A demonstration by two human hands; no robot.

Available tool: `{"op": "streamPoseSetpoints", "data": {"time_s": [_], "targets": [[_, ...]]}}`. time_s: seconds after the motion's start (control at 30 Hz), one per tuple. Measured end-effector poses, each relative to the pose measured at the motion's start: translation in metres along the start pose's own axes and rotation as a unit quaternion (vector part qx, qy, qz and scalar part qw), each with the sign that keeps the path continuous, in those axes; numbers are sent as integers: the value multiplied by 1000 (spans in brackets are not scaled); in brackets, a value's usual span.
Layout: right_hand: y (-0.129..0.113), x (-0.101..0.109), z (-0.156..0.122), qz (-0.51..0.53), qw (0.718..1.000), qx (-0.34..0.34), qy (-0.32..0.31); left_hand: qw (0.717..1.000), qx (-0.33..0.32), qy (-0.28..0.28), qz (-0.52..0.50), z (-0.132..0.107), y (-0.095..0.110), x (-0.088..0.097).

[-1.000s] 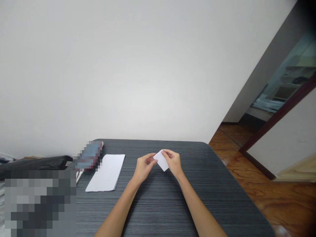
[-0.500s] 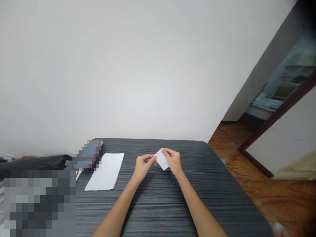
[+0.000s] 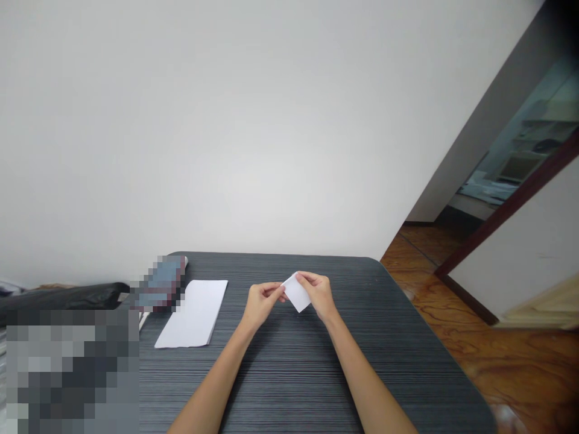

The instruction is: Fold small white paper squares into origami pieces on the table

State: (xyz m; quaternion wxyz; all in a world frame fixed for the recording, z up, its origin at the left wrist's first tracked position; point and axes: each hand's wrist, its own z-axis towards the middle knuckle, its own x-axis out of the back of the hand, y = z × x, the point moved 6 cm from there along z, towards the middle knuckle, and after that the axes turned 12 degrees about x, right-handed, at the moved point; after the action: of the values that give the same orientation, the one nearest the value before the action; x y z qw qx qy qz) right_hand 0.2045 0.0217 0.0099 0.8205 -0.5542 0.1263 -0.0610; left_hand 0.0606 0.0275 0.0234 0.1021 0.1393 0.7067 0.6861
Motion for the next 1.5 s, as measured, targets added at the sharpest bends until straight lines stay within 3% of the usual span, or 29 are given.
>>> {"op": "streamPoseSetpoints", "data": {"time_s": [1.13, 1.33, 1.5], "targets": [[0, -1, 0, -18, 999, 5, -28, 1000, 0, -28, 12, 0, -6, -5], [4, -3, -1, 26, 996, -48, -73, 999, 23, -29, -25, 2, -5, -3], [-2, -3, -1, 22, 993, -52, -101, 998, 11, -53, -11, 1, -6, -6]]}}
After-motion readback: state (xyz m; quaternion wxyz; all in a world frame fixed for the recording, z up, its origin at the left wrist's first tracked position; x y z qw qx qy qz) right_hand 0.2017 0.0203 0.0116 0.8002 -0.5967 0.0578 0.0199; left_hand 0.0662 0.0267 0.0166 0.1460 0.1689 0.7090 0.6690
